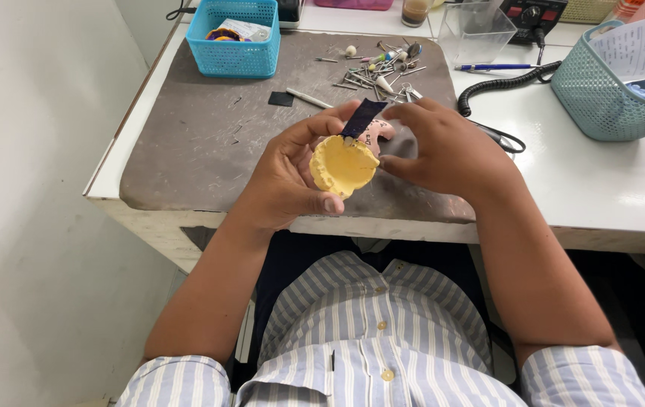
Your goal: The person holds a two-piece denture model, separates the upper and lower halves, and uses a rotary tool to grind a small yellow component. They then reassemble the denture and use a red abrasive strip to smooth the edges.
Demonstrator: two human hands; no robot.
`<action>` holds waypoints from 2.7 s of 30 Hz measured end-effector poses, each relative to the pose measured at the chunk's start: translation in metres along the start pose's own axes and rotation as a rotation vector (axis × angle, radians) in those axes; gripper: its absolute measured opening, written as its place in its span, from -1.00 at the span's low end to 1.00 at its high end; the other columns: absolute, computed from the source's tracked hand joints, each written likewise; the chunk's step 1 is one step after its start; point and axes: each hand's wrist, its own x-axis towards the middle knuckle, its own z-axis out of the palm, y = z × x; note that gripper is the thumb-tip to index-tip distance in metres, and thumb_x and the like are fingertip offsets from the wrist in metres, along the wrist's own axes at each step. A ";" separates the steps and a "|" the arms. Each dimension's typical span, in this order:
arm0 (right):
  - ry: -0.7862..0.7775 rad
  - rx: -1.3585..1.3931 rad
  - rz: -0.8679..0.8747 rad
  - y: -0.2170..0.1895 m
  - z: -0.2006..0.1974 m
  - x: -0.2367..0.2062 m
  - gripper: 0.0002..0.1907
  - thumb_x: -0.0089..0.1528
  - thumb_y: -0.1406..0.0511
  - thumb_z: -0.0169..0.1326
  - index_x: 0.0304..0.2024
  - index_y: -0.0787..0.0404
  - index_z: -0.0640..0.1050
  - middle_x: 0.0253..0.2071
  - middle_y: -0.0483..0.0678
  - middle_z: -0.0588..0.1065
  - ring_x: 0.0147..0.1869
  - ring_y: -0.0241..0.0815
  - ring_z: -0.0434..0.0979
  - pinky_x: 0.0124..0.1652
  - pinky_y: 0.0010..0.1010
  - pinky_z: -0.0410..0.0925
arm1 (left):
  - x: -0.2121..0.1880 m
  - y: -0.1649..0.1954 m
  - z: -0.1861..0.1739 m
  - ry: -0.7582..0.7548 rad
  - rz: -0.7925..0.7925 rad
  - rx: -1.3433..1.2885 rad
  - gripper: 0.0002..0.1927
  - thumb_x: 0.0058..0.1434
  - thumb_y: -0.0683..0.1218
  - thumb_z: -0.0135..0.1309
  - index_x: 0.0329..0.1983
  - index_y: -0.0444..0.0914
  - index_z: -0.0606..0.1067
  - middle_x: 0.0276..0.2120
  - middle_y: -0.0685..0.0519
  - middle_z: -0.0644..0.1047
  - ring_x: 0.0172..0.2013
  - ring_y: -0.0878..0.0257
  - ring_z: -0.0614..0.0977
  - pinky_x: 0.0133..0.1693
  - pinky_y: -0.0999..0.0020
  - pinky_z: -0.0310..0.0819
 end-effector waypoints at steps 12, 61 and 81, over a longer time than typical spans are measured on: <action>0.043 0.235 0.186 0.006 0.005 0.003 -0.49 0.10 0.24 0.31 0.11 0.17 0.61 -0.15 0.06 0.62 -0.17 -0.13 0.64 -0.17 -0.31 0.49 | -0.005 0.000 -0.003 -0.085 0.010 0.218 -0.19 -0.11 -0.17 0.58 0.21 -0.31 0.42 0.10 -0.05 0.59 0.10 0.27 0.63 0.28 0.27 0.57; 0.762 0.254 -0.341 -0.048 0.055 -0.062 -0.52 0.14 0.40 0.43 0.08 0.31 0.56 0.03 0.19 0.52 0.17 0.03 0.63 0.10 -0.29 0.54 | -0.015 -0.013 0.043 0.061 0.235 0.746 -0.21 0.40 -0.07 0.23 0.57 -0.30 0.12 0.47 -0.18 0.28 0.45 0.03 0.38 0.41 0.22 0.34; 0.879 0.200 -0.479 -0.051 0.061 -0.062 -0.61 0.16 0.54 0.45 -0.02 0.21 0.62 -0.06 -0.05 0.41 -0.02 -0.10 0.59 -0.10 -0.45 0.55 | -0.020 -0.009 0.036 -0.045 0.294 0.679 -0.45 0.50 0.00 0.19 0.42 -0.26 0.27 0.30 -0.10 0.50 0.27 0.18 0.61 0.31 0.30 0.57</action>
